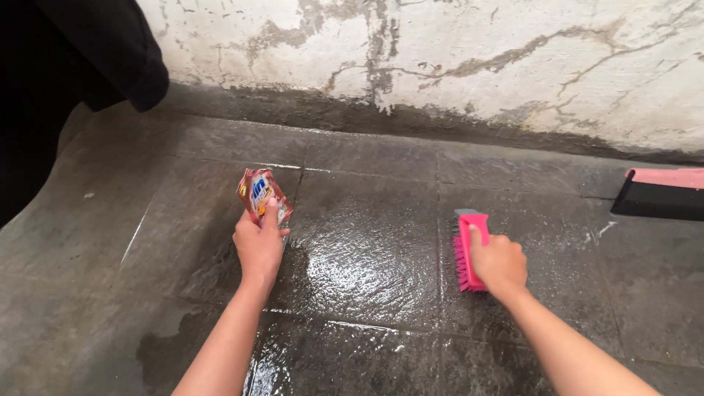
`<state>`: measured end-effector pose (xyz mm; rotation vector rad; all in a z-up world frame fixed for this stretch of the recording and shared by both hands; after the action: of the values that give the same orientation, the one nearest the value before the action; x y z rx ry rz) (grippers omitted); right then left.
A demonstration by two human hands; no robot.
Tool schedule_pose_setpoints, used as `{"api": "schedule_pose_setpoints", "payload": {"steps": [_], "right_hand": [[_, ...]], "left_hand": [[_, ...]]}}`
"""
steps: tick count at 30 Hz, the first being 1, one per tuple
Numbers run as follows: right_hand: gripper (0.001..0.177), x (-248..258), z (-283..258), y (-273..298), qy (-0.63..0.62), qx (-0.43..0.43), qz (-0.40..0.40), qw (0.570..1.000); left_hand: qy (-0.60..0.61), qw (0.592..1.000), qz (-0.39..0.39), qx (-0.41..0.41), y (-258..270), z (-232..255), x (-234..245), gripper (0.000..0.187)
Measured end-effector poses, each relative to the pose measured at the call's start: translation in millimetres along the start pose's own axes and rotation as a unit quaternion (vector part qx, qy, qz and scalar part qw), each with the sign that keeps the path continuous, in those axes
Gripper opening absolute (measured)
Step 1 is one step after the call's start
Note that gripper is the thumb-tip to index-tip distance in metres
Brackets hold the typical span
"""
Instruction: Scrubbing a tiled floor with a pink hand brush and rinsing with a water hose while holding a detergent packet.
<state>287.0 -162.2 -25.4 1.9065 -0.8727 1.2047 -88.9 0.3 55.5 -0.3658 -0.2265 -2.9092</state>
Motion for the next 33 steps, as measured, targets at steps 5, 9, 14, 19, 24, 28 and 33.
{"api": "schedule_pose_setpoints", "payload": {"steps": [5, 9, 14, 19, 24, 28, 33], "right_hand": [[0.072, -4, -64, 65, -0.016, 0.044, -0.087, 0.995], [0.074, -16, -125, 139, -0.033, 0.090, -0.168, 0.981], [0.069, -51, -144, 159, 0.021, 0.211, -0.198, 0.957], [0.070, -16, -119, 110, -0.010, 0.150, -0.151, 0.977], [0.067, 11, -60, 40, -0.003, 0.078, -0.072, 0.994], [0.069, -10, -34, 12, 0.024, 0.079, -0.070, 0.994], [0.065, 0, -87, 75, 0.021, 0.162, -0.134, 0.977]], "left_hand": [[-0.010, 1.000, -0.009, -0.002, 1, -1, -6, 0.042], [-0.029, 0.999, -0.035, 0.011, 17, 9, -24, 0.045], [-0.029, 0.998, -0.056, 0.027, 23, 11, -35, 0.045], [-0.015, 0.999, -0.040, 0.024, 18, 8, -20, 0.046], [-0.038, 0.999, -0.020, 0.017, 8, -8, -10, 0.047], [-0.036, 0.999, -0.007, 0.019, 5, -12, -7, 0.046], [-0.028, 0.999, -0.006, 0.014, 10, -1, -11, 0.046]]}}
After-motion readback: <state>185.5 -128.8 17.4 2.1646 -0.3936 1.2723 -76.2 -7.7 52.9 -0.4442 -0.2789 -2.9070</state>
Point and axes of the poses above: each hand's wrist, its own y-axis away from the middle knuckle, its own x-axis out of the back of the hand, z = x × y, the point moved 3 cm from there along -y, towards the middle knuckle, and after that the axes turned 2 degrees about z, right-handed, at the moved point
